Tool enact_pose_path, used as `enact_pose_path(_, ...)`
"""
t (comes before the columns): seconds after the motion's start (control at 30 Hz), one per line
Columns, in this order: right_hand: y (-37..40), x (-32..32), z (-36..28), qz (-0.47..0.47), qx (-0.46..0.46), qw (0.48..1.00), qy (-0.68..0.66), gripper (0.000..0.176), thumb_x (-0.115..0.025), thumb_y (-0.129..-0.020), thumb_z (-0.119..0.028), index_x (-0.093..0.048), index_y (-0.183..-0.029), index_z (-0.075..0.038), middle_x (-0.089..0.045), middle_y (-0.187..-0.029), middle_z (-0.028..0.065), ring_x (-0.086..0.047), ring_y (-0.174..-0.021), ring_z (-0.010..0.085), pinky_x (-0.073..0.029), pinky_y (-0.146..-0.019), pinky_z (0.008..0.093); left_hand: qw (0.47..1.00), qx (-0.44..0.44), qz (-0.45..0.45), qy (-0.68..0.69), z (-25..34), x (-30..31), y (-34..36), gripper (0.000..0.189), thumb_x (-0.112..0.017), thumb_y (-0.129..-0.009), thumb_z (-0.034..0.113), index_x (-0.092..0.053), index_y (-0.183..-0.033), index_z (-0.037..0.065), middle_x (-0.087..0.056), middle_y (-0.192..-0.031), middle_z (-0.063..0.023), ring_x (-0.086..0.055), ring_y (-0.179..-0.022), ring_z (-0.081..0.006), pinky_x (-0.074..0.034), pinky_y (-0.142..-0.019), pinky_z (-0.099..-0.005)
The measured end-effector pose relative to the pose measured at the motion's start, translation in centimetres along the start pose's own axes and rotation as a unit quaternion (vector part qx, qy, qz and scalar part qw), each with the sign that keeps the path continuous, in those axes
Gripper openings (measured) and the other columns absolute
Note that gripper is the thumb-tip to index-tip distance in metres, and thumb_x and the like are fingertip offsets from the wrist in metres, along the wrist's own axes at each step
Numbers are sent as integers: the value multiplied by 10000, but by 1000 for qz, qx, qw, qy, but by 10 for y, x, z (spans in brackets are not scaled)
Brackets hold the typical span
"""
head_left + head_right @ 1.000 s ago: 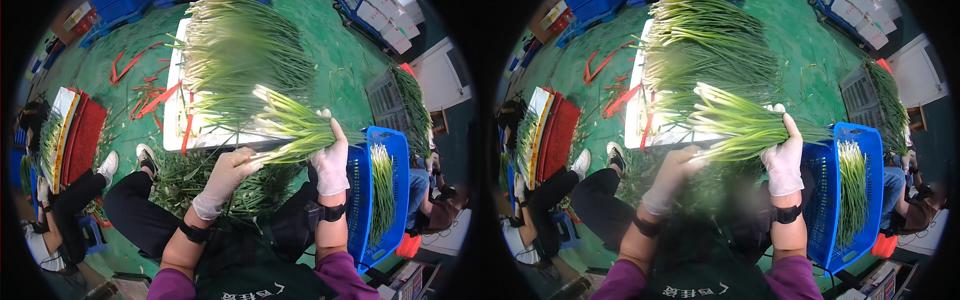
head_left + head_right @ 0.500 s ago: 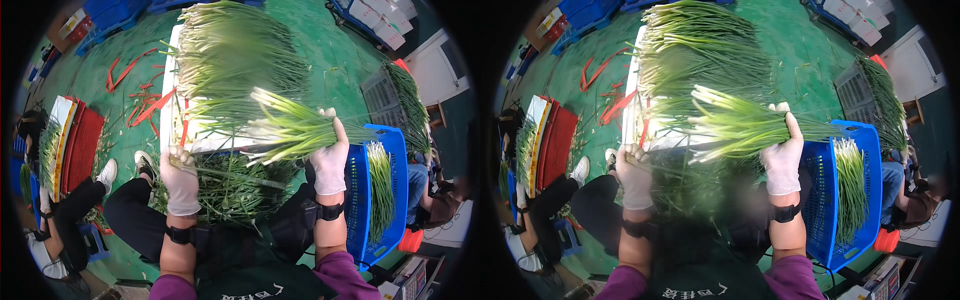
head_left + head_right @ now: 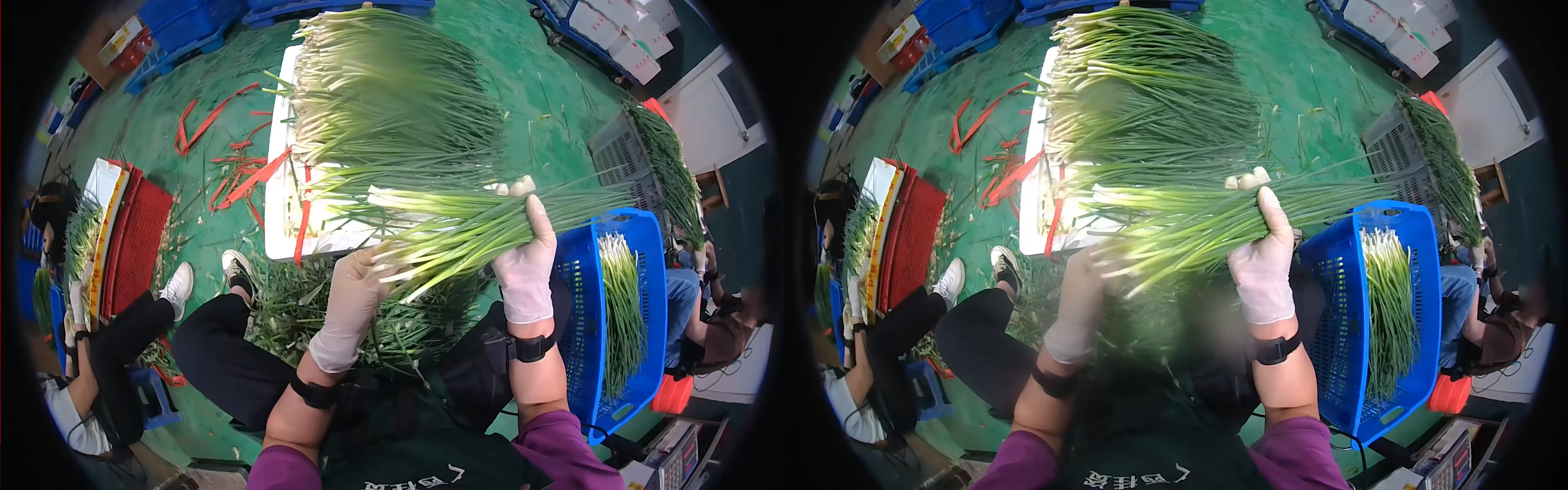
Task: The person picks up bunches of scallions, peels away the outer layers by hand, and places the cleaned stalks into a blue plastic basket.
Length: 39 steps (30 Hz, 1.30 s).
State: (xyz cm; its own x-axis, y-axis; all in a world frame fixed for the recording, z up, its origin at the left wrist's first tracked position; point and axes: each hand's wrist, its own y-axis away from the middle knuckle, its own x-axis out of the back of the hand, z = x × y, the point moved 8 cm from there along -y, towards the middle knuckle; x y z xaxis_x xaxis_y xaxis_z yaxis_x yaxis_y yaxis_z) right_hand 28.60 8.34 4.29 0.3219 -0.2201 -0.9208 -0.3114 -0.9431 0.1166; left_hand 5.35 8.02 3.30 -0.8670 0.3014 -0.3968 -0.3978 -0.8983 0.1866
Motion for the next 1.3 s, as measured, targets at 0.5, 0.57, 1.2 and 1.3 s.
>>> enact_pose_path(0.5,12,-20,-16,-87,89,990,72,284,-570,-938,-106,-549,-1211,-30,-664,-1047,96,-585,-1098,291,-441,-1017,442,997,34,16,71,-1,-3,5,373,-685,-817,90,-631,-1145,-82,-688,-1045,-95,-618,-893,-122,-460,-799,-230)
enact_pose_path(0.57,13,-22,-17,-103,85,989,58,278,-566,-942,-107,-546,-1208,-30,-663,-1049,95,-582,-1103,289,-440,-1018,442,990,65,15,125,-7,-5,5,330,-688,-816,83,-654,-1101,-80,-685,-1060,-103,-627,-935,-137,-462,-867,-246)
enact_pose_path(1.2,1,6,-21,68,78,994,40,344,-588,-925,-84,-531,-1256,-13,-656,-1100,117,-602,-1085,266,-468,-1016,409,926,16,202,319,-12,68,4,166,-584,-966,185,-600,-1052,44,-468,-701,60,-348,-480,-20,-303,-473,-178)
enact_pose_path(1.3,2,11,-31,123,101,987,20,337,-583,-928,-82,-540,-1258,-26,-645,-1141,105,-601,-1096,260,-470,-1020,402,897,-114,306,298,13,122,18,210,-473,-1001,144,-585,-1121,14,-478,-719,52,-363,-486,-31,-309,-458,-186)
